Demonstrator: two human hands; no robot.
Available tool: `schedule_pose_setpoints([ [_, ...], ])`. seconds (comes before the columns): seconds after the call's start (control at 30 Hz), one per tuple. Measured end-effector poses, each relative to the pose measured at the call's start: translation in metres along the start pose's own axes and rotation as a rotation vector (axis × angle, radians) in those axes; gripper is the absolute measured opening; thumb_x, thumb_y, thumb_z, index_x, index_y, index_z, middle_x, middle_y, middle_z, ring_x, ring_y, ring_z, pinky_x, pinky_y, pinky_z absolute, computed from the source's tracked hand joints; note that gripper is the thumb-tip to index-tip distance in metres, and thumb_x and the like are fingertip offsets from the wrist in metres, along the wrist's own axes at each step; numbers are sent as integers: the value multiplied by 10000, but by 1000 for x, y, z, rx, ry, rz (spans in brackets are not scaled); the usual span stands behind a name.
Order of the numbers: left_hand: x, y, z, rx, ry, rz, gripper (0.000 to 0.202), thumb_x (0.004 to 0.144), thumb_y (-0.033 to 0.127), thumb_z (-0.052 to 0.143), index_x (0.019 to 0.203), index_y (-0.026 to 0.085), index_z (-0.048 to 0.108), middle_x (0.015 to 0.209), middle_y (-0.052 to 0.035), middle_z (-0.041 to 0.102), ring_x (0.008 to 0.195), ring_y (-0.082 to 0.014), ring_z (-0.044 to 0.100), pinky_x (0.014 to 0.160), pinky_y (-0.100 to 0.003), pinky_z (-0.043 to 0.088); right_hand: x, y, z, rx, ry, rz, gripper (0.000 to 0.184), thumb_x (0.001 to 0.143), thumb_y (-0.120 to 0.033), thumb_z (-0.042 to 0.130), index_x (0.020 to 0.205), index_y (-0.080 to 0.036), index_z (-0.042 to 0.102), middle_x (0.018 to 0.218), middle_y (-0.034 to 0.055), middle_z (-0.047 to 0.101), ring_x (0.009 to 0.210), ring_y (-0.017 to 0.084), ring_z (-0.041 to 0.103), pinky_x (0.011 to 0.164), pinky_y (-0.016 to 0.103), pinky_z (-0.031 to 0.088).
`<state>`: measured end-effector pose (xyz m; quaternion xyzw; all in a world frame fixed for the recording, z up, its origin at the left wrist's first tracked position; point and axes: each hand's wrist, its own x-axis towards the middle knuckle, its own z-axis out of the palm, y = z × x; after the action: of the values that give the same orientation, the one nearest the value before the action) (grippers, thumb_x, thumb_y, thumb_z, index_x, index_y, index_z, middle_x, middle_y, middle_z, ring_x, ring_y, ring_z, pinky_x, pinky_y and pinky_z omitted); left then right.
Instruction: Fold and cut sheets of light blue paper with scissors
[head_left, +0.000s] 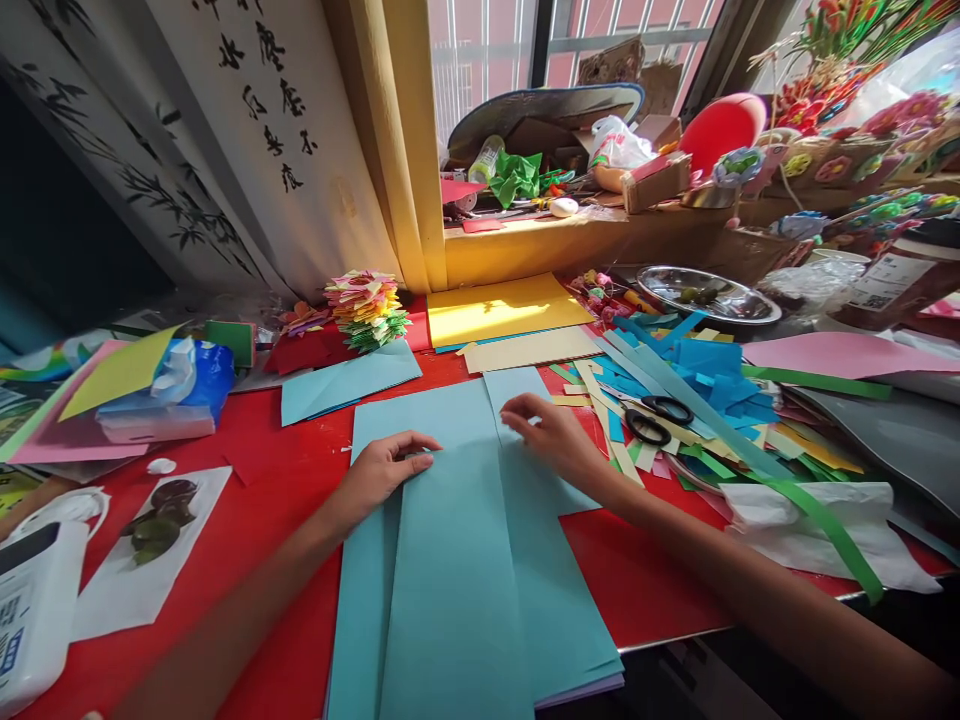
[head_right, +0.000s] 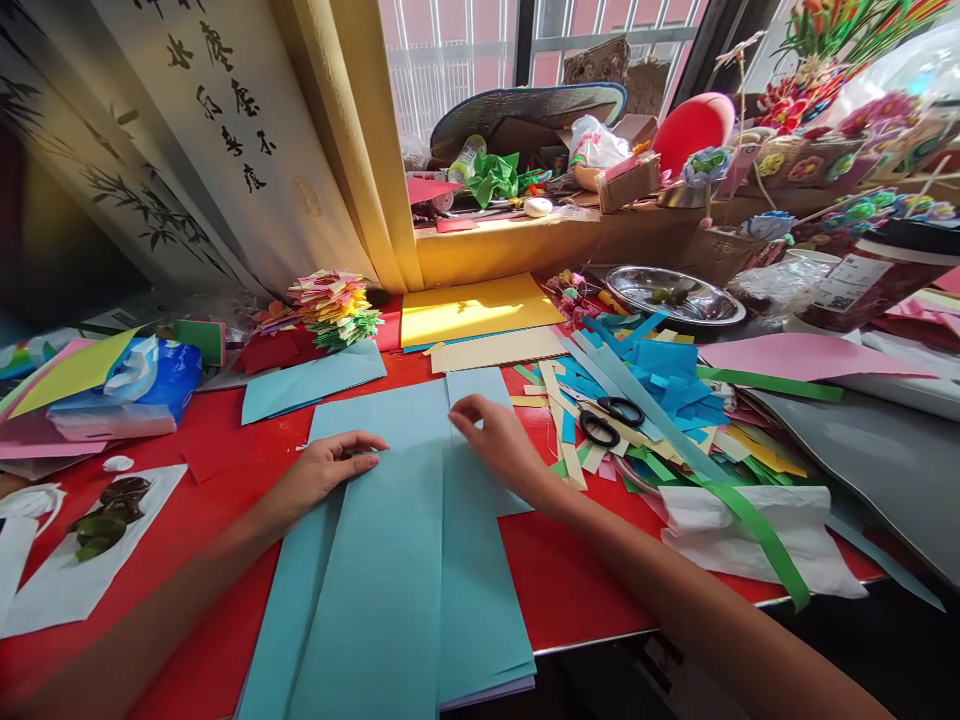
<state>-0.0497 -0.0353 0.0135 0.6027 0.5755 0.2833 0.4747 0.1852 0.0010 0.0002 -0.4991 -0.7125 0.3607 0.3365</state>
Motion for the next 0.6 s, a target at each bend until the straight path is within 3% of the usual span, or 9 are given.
schedule_pose_setpoints([
  [0.1, 8, -10, -4, 108, 216, 39, 316, 698, 457, 579, 896, 217, 636, 847, -22, 620, 818, -182, 564, 657, -245, 419, 14, 16, -14, -453, 182, 14, 503, 762, -468, 515, 1144, -142, 493, 1155, 152, 528, 1065, 284, 475, 856, 396, 377],
  [0.17, 12, -15, -8, 125, 292, 59, 309, 692, 451, 585, 883, 213, 636, 890, -31, 623, 872, -190, 558, 699, -246, 417, 20, 25, -19, -624, 157, 49, 711, 700, -502, 576, 1257, -95, 402, 1250, 193, 458, 1157, 333, 395, 926, 434, 325],
  [0.23, 15, -18, -11, 117, 303, 63, 312, 686, 447, 587, 880, 207, 636, 918, -41, 622, 894, -197, 554, 700, -245, 420, 22, 29, -19, -669, 105, 57, 783, 685, -503, 588, 1302, -86, 348, 1289, 193, 428, 1204, 343, 342, 965, 444, 289],
  [0.3, 16, -20, -13, 117, 299, 51, 318, 681, 440, 587, 893, 208, 635, 937, -45, 618, 847, -186, 564, 650, -234, 424, 22, 31, -18, -605, 90, 53, 766, 684, -455, 602, 1314, -112, 334, 1305, 174, 413, 1207, 323, 347, 966, 428, 302],
  [0.43, 16, -19, -13, 97, 253, -9, 347, 679, 421, 580, 952, 207, 604, 913, -40, 595, 495, -77, 481, 445, -204, 368, 22, 31, -18, -325, 154, 94, 667, 692, -291, 601, 1291, -149, 346, 1195, 144, 484, 984, 227, 528, 791, 334, 438],
  [0.5, 15, -18, -14, 90, 226, -31, 361, 683, 412, 576, 977, 204, 583, 778, -16, 579, 409, -51, 396, 381, -189, 322, 23, 31, -20, -211, 138, 85, 554, 728, -247, 560, 1246, -159, 386, 1017, 93, 578, 866, 187, 561, 724, 306, 448],
  [0.6, 15, -20, -15, 107, 220, -53, 365, 696, 414, 559, 1002, 216, 559, 597, 32, 499, 390, -64, 379, 341, -176, 297, 26, 30, -24, -85, 73, 78, 423, 779, -265, 513, 1184, -176, 427, 852, 42, 615, 786, 163, 572, 687, 293, 446],
])
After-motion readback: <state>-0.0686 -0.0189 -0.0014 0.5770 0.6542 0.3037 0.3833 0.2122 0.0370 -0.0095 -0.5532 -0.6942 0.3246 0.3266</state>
